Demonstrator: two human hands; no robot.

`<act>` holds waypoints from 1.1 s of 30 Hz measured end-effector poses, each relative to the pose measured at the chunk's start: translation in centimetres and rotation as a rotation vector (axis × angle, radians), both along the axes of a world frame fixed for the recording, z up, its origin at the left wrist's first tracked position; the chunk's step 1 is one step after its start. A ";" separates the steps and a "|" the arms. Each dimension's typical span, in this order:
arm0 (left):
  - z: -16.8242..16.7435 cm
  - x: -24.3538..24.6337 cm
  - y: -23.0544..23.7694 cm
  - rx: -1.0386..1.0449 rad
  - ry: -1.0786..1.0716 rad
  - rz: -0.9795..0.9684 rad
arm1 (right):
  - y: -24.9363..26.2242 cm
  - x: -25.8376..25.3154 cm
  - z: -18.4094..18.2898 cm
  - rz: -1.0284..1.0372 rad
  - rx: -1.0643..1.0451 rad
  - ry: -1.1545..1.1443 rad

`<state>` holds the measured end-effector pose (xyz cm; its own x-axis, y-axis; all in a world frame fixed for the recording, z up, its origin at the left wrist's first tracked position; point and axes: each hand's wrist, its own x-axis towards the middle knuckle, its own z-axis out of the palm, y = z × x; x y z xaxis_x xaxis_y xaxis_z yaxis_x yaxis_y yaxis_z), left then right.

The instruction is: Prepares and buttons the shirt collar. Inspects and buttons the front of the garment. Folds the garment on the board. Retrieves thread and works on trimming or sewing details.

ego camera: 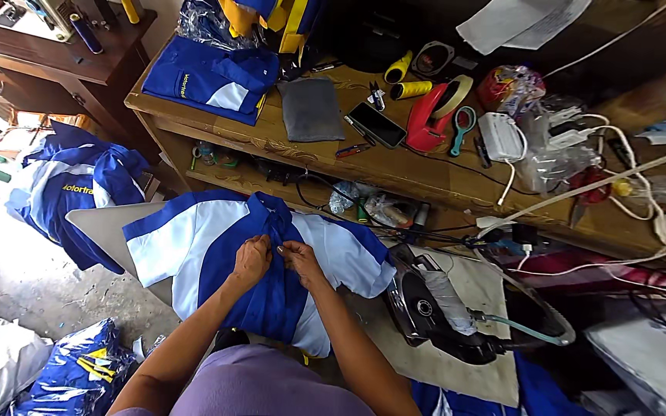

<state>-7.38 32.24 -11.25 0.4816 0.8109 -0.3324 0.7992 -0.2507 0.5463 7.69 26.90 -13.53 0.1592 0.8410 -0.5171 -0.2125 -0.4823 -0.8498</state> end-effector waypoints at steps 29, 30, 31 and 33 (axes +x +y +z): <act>1.7 -4.4 0.9 -0.137 -0.414 0.181 | 0.1 -2.2 1.1 0.065 0.172 0.098; 1.8 -4.3 0.8 -0.086 -0.365 0.168 | 0.2 -2.2 1.1 0.062 0.168 0.105; 1.9 -4.2 0.6 -0.024 -0.300 0.142 | 0.2 -2.1 1.1 0.062 0.162 0.118; 1.7 -3.8 0.5 0.076 -0.172 0.081 | 0.1 -2.0 1.2 0.056 0.154 0.155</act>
